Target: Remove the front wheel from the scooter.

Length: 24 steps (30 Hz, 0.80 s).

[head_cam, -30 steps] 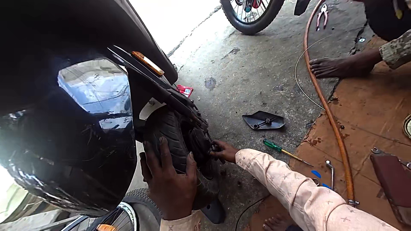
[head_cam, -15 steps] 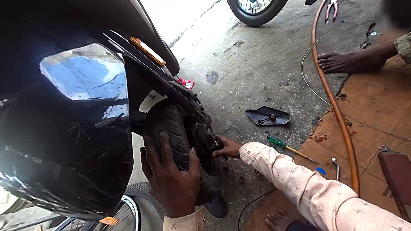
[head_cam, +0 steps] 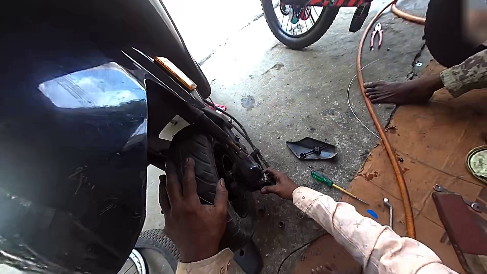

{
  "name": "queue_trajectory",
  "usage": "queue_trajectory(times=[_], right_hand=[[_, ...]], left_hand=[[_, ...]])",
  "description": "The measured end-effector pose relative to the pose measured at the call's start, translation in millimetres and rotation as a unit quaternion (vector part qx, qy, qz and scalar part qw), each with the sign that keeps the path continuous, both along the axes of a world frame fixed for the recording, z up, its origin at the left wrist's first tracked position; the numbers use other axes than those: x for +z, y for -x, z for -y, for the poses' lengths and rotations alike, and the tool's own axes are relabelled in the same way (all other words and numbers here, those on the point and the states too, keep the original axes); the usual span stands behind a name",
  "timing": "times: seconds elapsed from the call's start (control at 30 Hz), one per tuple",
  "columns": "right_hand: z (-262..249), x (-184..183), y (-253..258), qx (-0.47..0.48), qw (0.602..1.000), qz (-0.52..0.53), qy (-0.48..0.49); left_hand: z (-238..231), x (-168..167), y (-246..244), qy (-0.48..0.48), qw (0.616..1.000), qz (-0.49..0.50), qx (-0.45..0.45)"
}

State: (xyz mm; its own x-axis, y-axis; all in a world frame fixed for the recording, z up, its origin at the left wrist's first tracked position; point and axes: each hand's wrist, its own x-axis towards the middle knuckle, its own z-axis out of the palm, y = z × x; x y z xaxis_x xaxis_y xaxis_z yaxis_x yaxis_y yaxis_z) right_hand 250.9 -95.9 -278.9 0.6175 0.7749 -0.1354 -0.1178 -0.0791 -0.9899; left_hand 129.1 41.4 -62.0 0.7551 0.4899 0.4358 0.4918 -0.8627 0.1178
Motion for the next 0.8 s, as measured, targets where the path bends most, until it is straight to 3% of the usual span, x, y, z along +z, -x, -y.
queue_trajectory(times=[0.13, 0.3, 0.37, 0.43, 0.53, 0.6, 0.7, 0.8], right_hand=[[26.0, -24.4, -36.5, -0.007, 0.987, 0.129, 0.096], [10.9, -29.1, -42.0, -0.118, 0.951, 0.226, 0.177], [3.9, -6.8, -22.2, -0.162, 0.946, 0.232, 0.157], [6.5, 42.9, 10.8, -0.133, 0.971, 0.182, 0.082], [12.3, 108.4, 58.8, -0.028, 0.991, 0.09, -0.094], [7.5, 129.8, 72.7, -0.005, 0.987, 0.061, -0.146], [-5.0, 147.9, 69.5, -0.01, 0.992, 0.062, -0.107], [-17.6, 154.5, 63.8, -0.015, 0.998, 0.062, -0.029]], left_hand=[[3.0, -1.8, 0.0, 0.005, 1.0, 0.003, 0.007], [3.3, -5.3, -4.7, 0.001, 1.0, 0.015, 0.02], [5.3, -5.1, -5.4, 0.001, 0.999, 0.023, 0.03], [9.9, -1.6, -7.3, 0.022, 0.997, 0.047, 0.048], [12.5, 1.6, -0.9, 0.143, 0.975, 0.159, 0.055], [17.5, -5.7, 14.9, 0.263, 0.94, 0.208, 0.067], [38.3, -32.2, 44.1, 0.417, 0.874, 0.236, 0.082], [45.8, -51.3, 61.9, 0.474, 0.861, 0.167, 0.077]])
